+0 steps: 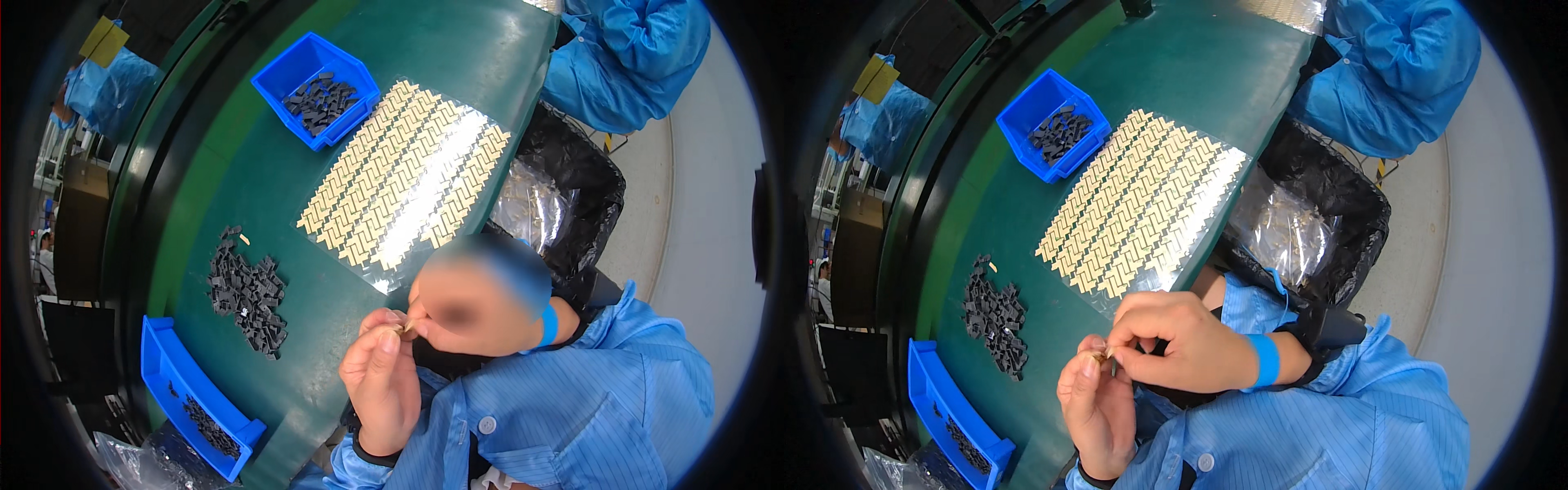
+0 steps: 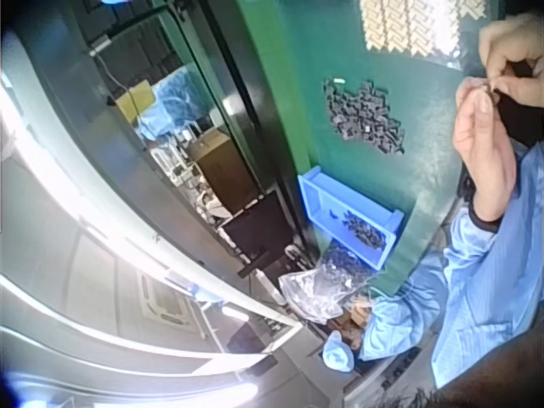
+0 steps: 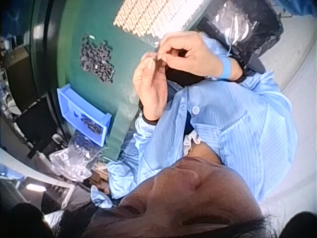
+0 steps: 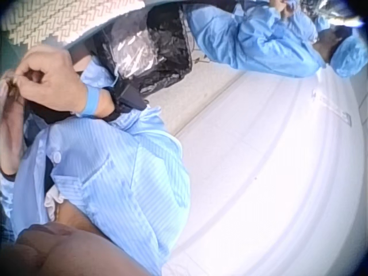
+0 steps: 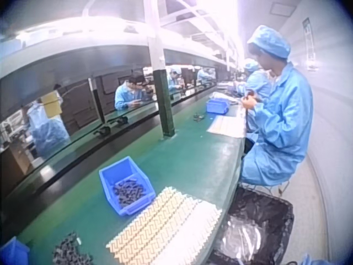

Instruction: Assembling small black plastic parts into a yellow patterned template on a factory production line.

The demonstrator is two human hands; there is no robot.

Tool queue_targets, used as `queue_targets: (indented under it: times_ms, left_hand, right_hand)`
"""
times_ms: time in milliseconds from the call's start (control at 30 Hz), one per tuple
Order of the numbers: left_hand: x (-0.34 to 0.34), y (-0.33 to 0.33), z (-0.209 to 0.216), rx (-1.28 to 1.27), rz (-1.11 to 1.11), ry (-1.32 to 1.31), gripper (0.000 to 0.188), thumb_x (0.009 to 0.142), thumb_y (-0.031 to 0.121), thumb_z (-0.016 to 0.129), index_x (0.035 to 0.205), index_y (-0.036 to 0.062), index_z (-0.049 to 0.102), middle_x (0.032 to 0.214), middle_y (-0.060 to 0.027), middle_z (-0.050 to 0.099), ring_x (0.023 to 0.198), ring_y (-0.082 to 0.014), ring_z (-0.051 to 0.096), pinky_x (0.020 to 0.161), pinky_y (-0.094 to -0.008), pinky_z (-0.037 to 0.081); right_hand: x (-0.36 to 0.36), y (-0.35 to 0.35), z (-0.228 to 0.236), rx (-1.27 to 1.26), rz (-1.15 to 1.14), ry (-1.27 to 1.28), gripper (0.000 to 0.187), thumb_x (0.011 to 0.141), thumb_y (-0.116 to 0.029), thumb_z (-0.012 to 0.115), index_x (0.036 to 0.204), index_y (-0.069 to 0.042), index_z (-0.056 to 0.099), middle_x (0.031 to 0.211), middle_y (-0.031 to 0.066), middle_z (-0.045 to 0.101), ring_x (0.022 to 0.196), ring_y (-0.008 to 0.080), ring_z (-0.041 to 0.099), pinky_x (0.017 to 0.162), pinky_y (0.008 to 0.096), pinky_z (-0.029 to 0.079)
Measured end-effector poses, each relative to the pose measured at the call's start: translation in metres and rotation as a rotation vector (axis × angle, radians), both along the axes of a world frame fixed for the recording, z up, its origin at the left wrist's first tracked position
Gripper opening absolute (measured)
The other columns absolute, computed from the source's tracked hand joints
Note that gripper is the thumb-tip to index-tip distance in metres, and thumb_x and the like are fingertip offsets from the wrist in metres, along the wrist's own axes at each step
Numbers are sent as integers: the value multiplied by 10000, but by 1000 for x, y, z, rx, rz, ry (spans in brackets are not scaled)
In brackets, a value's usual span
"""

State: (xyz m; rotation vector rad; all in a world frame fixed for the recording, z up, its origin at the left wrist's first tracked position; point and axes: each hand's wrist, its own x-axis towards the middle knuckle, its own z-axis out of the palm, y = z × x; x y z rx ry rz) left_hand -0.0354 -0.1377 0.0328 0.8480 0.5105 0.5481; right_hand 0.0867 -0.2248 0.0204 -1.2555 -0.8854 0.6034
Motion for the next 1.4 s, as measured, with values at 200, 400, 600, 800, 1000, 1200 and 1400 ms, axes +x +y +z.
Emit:
queue_targets:
  times_ms: [200, 400, 600, 800, 1000, 1200, 1400]
  left_hand:
    - [-13, 14, 0, 589, 166, 107, 141, 807, 61, 616, 925, -15, 630, 1020, -128, 520, 927, -220, 508, 810, -310, 406]
    - [-24, 24, 4, 1943, 322, 204, 175, 681, 79, 688, 845, 140, 677, 836, -5, 512, 836, -194, 507, 800, -386, 386]
    - [-30, 27, -1, 2225, 347, 131, 126, 711, 155, 665, 833, 177, 680, 830, 20, 509, 849, -141, 503, 861, -386, 363]
    - [-33, 24, 0, 2321, 306, 139, 123, 705, 115, 674, 819, 162, 672, 856, 14, 517, 875, -157, 515, 863, -399, 354]
    - [-35, 25, -4, 2338, 268, 130, 130, 687, 82, 703, 790, 155, 672, 860, 1, 530, 862, -181, 521, 830, -408, 360]
    - [-24, 33, -3, 2165, 108, 367, 420, 666, 300, 776, 1006, 129, 598, 995, -78, 500, 876, -257, 505, 806, -429, 366]
    - [-22, 103, -9, 1960, 272, 865, 273, 661, 108, 730, 910, 40, 643, 971, -104, 539, 927, -279, 506, 798, -370, 386]
  right_hand:
    - [89, -52, -1, -289, -326, -664, 5, 684, -20, 576, 687, -23, 577, 634, 86, 516, 569, 219, 516, 513, 327, 402]
    - [123, -90, -11, -651, -700, -1237, 57, 672, -15, 600, 722, -34, 581, 682, 115, 522, 682, 301, 549, 568, 381, 424]
    - [40, -22, 9, -162, 205, -64, 83, 825, -85, 618, 852, -6, 617, 850, 56, 565, 730, 130, 541, 653, 245, 425]
    - [22, 1, 2, -74, 441, 88, 180, 839, -195, 621, 829, -18, 591, 779, 29, 530, 651, 90, 454, 573, 227, 382]
    - [19, 9, 4, -106, 504, 140, 143, 825, -148, 619, 800, -15, 574, 770, 33, 529, 657, 95, 461, 589, 244, 390]
    - [20, 11, 4, -51, 169, -276, 95, 816, -86, 589, 771, -17, 540, 750, 59, 516, 652, 144, 487, 600, 265, 403]
    - [34, 7, 5, -1, -41, -150, 74, 844, -57, 570, 812, 5, 545, 789, 62, 511, 704, 124, 493, 638, 249, 408]
